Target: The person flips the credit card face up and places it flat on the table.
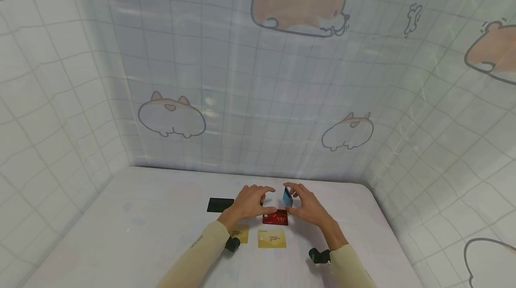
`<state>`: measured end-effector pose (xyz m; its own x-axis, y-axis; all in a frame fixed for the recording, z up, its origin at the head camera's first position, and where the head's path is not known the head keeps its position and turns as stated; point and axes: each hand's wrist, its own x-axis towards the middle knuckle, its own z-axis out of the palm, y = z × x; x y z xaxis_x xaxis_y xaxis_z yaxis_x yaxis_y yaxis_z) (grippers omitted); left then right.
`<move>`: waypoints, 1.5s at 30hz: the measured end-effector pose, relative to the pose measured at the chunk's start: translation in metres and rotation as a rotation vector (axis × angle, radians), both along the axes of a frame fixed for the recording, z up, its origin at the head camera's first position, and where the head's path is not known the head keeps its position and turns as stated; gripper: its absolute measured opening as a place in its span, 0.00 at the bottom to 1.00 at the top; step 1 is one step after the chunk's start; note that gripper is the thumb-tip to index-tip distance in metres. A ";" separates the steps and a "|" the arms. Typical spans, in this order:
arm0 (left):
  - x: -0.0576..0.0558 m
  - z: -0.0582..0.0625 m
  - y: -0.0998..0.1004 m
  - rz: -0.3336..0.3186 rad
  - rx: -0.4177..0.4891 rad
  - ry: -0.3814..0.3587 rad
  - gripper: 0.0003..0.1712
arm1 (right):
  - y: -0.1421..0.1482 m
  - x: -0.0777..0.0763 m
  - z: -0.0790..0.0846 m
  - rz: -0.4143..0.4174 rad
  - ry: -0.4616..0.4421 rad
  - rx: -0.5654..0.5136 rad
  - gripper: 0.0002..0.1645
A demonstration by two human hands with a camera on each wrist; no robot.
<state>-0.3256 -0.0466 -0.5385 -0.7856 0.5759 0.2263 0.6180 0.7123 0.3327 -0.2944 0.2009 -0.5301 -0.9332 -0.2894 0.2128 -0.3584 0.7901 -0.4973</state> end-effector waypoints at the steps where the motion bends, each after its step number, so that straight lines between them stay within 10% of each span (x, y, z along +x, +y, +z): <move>1: 0.000 0.000 0.000 -0.001 0.000 0.002 0.39 | 0.000 0.000 0.000 0.000 0.006 -0.004 0.44; 45: 0.003 -0.004 0.001 0.010 -0.013 -0.040 0.41 | -0.004 0.010 0.007 -0.030 -0.063 -0.190 0.39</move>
<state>-0.3224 -0.0459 -0.5420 -0.7994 0.5708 0.1876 0.5975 0.7225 0.3479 -0.2849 0.1965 -0.5234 -0.9541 -0.2212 0.2016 -0.2993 0.6899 -0.6592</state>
